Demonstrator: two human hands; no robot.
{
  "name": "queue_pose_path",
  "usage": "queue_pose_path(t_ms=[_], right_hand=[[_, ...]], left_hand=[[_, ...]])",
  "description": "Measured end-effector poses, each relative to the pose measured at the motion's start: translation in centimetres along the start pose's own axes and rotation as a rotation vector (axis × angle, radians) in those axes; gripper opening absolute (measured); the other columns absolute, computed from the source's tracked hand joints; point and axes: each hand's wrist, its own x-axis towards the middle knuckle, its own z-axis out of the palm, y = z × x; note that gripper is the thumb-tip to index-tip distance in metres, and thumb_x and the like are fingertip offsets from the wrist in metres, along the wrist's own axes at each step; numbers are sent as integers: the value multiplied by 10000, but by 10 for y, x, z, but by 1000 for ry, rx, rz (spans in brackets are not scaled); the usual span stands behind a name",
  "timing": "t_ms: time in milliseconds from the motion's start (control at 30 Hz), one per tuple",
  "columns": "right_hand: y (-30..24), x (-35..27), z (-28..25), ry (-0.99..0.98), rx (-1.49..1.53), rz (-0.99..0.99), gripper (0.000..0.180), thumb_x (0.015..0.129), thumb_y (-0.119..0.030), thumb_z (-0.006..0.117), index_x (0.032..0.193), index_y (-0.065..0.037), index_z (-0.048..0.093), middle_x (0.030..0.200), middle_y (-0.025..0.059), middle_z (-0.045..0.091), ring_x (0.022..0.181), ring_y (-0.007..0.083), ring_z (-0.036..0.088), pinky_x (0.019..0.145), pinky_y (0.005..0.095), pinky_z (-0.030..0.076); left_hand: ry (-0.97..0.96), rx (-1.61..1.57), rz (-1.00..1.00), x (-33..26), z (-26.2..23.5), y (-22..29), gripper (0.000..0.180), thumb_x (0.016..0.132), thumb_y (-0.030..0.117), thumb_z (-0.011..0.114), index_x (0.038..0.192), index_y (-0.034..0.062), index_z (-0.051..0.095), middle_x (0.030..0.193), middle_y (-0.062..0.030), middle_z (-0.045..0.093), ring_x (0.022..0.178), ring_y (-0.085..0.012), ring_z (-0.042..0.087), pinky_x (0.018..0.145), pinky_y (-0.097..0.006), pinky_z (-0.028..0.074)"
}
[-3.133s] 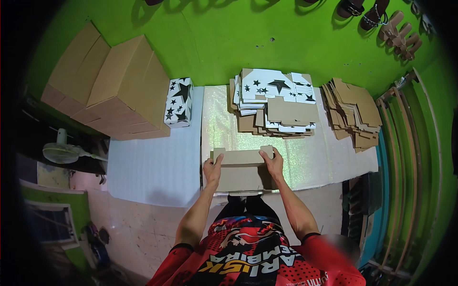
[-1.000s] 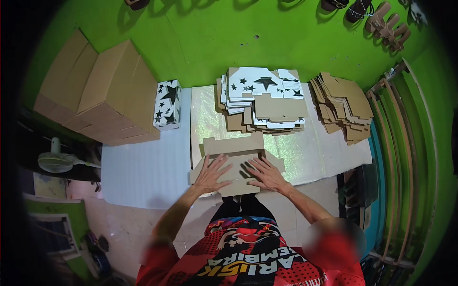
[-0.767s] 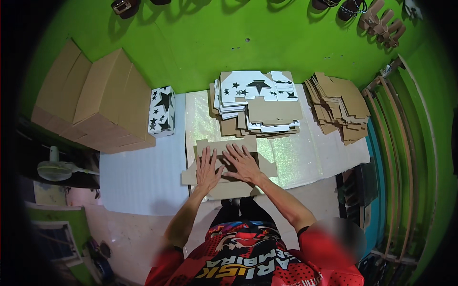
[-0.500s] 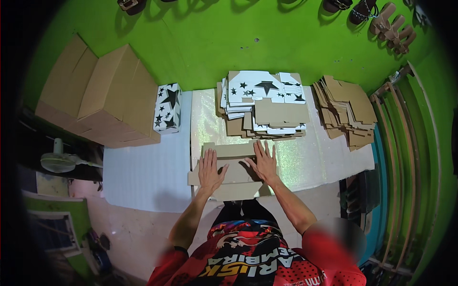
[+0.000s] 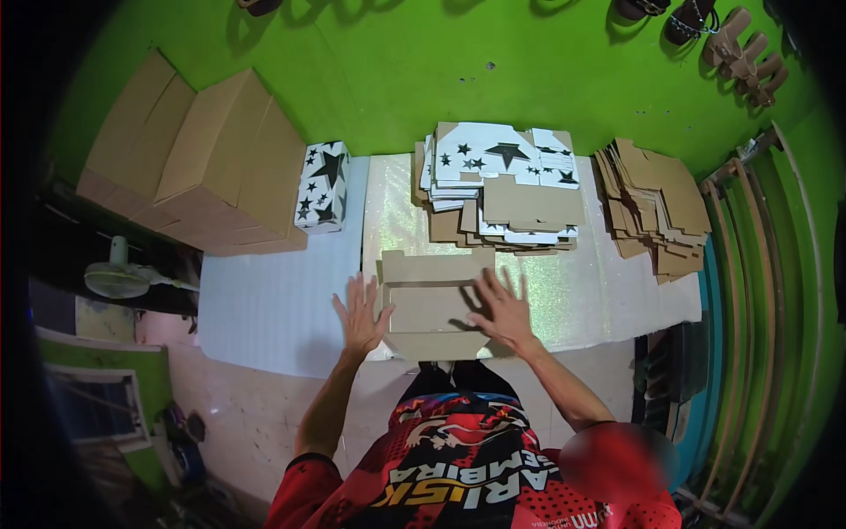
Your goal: Fold cardboard sheets into shoe boxes.
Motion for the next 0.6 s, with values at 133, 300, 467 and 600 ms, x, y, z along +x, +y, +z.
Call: queue_pose_path(t_ms=[133,300,467,600], right_hand=[[32,-31,-20,163,45,333,788,1037,-650,454,1622,-123,414,1720,176,293,1600,418,209,1283,634,29],[64,-56,-24,299,268,441,664,1086,-490,469,1547,-13,491,1622,263,413,1520,451,345,1250,590,207],[48,-9,-37,210,520,364,513,1027,-341,630,1408,3,630,1444,241,608,1358,409,538,1175,452,405],[46,46,-20,179,466,222,551,928,-255,676,1429,-33,622,1506,229,555,1388,414,505,1181,470,411]], left_hand=[[308,-274,-368,-29,7,-26,714,1077,365,556,1680,110,269,1745,-230,177,1621,-406,141,1197,-758,28],[305,-360,-518,-64,7,-39,660,1085,312,536,1666,104,302,1745,-225,184,1628,-391,127,1219,-726,3],[279,-226,-319,-49,0,-43,592,1056,201,542,1622,97,401,1727,-187,279,1626,-386,149,1238,-698,-4],[146,-408,-137,4,-16,-41,673,944,100,613,1597,153,456,1713,-148,334,1627,-382,155,1223,-736,32]])
